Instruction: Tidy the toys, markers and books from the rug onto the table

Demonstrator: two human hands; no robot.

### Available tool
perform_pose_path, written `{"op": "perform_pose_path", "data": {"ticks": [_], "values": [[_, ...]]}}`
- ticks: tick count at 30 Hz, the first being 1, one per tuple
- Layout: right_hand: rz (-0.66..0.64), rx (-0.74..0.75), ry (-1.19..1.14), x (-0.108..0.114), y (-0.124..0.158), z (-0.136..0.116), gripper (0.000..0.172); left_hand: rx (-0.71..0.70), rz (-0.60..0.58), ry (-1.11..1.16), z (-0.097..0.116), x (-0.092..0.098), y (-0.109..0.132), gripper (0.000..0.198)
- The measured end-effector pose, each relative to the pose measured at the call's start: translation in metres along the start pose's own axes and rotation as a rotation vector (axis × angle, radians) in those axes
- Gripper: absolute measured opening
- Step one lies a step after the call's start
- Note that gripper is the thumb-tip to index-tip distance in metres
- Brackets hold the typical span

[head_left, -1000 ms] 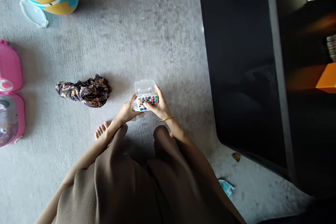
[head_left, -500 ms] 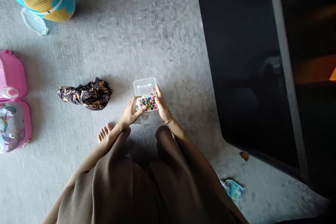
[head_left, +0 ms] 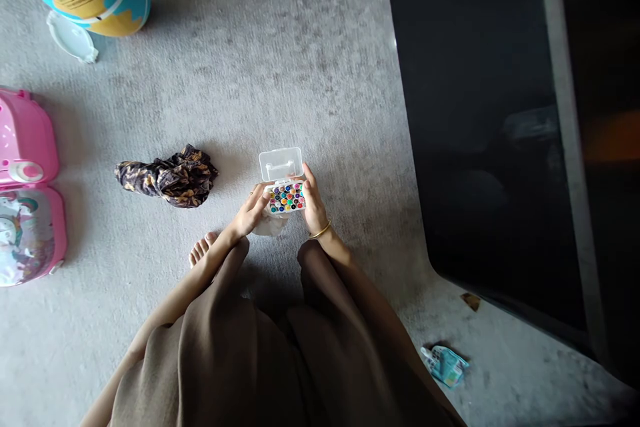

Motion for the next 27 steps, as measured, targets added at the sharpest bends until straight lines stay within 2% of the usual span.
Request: {"op": "perform_pose_path", "data": {"ticks": [4,7,14,22,27], "values": [[0.078,0.02,-0.108,0.002,0.001,0.002,0.062,0.028,-0.01,0.146,0.002,0.001,0.001,0.05],[0.074,0.018,-0.163,0.003,0.0,0.007,0.059,0.053,-0.01,0.232,0.004,0.003,0.002,0.052],[0.068,0.03,-0.197,0.001,-0.001,0.008,0.061,0.068,-0.004,0.109,0.011,0.005,-0.001,0.052],[0.079,0.013,-0.154,0.001,0.0,0.004,0.065,-0.041,-0.039,-0.028,0.017,0.009,0.004,0.048],[0.091,0.018,-0.147,0.002,0.0,0.001,0.065,-0.072,-0.157,-0.042,0.018,0.01,0.005,0.061]]}}
Point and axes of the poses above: each hand's wrist, its own y-axis away from the middle knuckle, its own x-axis out of the back of the hand, z = x × y, the point moved 5 cm from there along -y, towards the middle knuckle, and after that the axes turned 4 degrees about -z, right-handed, at the moved point
